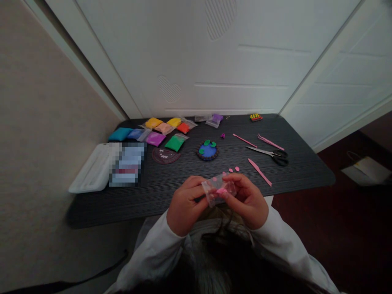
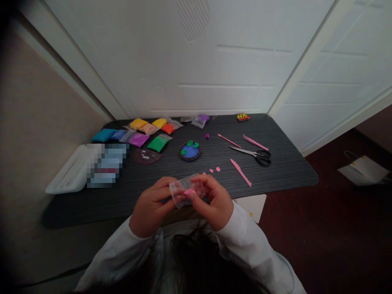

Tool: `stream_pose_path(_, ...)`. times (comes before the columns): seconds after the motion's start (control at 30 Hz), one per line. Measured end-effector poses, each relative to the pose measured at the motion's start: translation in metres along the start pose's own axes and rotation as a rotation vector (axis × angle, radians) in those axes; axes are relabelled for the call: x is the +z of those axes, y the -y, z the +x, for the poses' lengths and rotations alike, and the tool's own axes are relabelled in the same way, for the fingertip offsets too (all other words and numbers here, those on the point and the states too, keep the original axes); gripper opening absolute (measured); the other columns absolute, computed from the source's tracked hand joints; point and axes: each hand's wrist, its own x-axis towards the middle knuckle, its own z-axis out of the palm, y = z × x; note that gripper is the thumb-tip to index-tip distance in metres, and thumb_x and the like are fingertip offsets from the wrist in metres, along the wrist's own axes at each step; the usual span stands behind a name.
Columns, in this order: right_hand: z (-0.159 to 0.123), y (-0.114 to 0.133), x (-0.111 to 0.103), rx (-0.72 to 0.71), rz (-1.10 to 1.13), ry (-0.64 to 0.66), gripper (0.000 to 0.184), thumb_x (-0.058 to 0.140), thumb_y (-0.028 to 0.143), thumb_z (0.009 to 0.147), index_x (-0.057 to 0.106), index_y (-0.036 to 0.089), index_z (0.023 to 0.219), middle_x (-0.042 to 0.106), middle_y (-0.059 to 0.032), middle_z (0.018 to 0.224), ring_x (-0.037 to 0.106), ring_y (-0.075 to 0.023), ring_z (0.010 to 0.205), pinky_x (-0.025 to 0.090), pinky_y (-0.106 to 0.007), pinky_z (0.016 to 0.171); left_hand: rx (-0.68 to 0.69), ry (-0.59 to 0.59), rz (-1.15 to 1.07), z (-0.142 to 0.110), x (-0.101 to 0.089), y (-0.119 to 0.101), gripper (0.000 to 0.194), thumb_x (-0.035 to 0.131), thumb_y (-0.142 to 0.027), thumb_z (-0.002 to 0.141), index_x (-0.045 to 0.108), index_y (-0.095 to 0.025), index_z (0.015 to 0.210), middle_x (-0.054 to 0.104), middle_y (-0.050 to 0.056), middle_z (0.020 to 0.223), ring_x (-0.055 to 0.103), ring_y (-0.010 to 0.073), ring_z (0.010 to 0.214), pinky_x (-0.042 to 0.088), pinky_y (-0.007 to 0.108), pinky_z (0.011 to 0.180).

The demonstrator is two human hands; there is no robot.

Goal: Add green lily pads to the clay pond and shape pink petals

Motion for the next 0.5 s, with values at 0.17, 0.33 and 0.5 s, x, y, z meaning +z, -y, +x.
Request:
stream_pose_path(0.17, -0.003, -0.001, 0.0, 0.017, -0.037, 0.043, 0.03, 0.054, 0.024, 0.075, 0.045, 0.026, 0.104, 0.051, -0.0007, 0.08, 0.05, -0.0118, 0.066, 0.044, -0.026, 0.061, -0.021, 0.018, -0.047, 0.0, -0.002, -0.001, 0.012, 0.057, -0.023, 0.073, 0.064, -0.021, 0.082, 0.06, 0.003, 0.083, 0.055, 0.0147, 0.081, 0.043, 0.025, 0.074)
stream_pose_path(0.33, -0.005, 0.0, -0.003, 0.04, -0.007, 0.019, 0.027, 0.054, 0.021, 0.075, 0.046, 0.025, 0.101, 0.049, 0.0008, 0.076, 0.047, -0.0104, 0.064, 0.041, -0.025, 0.059, -0.026, 0.01, -0.151, -0.002, -0.007, -0.001, 0.012, 0.057, -0.019, 0.073, 0.063, -0.021, 0.083, 0.059, 0.003, 0.089, 0.054, 0.0144, 0.086, 0.042, 0.025, 0.078)
stream_pose_path(0.5, -0.002, 0.008, -0.005, 0.053, 0.069, -0.01, 0.025, 0.054, 0.019, 0.075, 0.047, 0.025, 0.099, 0.05, 0.001, 0.077, 0.047, -0.0097, 0.067, 0.04, -0.024, 0.062, -0.077, -0.06, -0.185, -0.004, -0.011, -0.001, 0.008, 0.056, -0.018, 0.073, 0.062, -0.018, 0.078, 0.058, 0.004, 0.091, 0.055, 0.0146, 0.087, 0.042, 0.026, 0.079)
